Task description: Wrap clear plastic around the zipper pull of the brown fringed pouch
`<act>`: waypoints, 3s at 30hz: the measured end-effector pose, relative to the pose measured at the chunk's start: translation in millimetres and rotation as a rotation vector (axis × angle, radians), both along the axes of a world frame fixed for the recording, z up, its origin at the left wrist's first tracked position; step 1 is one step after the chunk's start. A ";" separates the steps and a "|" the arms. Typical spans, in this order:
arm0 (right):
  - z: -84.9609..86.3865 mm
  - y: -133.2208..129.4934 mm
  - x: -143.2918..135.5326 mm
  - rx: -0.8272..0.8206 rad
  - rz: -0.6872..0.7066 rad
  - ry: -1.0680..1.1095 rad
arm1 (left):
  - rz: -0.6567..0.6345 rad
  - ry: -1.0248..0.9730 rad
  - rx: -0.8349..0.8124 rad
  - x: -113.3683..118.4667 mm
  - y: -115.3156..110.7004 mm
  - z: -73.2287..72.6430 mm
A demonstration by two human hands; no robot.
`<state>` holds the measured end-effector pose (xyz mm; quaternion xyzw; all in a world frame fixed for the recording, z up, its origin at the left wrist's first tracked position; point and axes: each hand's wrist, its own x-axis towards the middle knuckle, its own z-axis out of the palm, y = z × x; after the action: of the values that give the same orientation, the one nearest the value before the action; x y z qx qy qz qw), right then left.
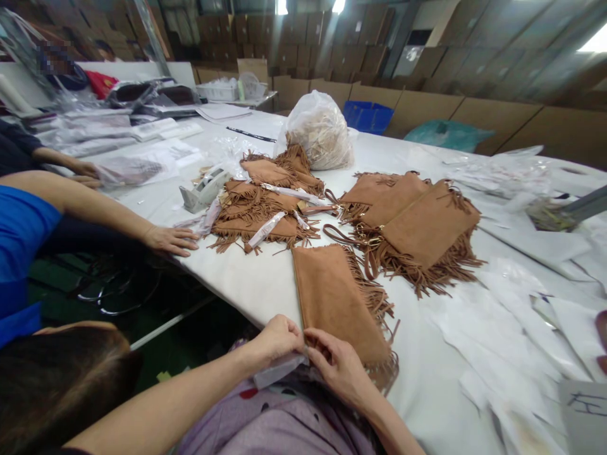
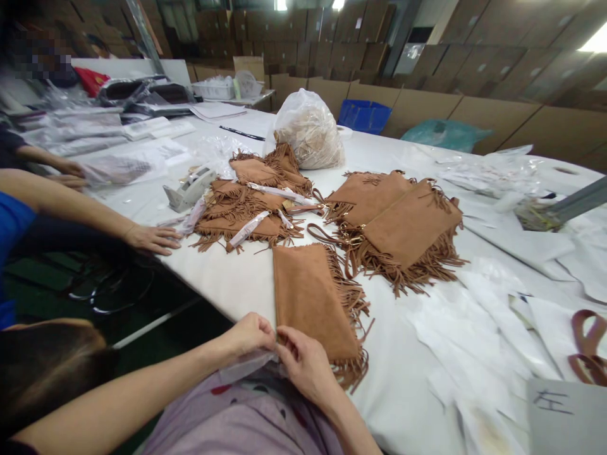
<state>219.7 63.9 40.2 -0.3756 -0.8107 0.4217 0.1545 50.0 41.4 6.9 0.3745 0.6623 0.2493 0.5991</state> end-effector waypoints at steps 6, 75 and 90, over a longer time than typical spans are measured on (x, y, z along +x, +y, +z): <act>6.5 7.8 -10.2 0.116 0.111 -0.176 | 0.028 -0.007 0.072 -5.3 -7.6 -0.9; -12.8 -9.1 3.9 0.476 0.258 0.058 | 0.017 -0.689 -0.317 -15.8 -28.0 11.0; -2.2 -0.3 -18.3 0.072 -0.026 -0.020 | -0.127 -0.278 0.037 -15.7 -34.5 9.8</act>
<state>201.5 63.6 38.0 -0.3845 -0.8218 0.3866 0.1654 34.3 7.0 16.6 0.3887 0.5432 0.2727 0.6925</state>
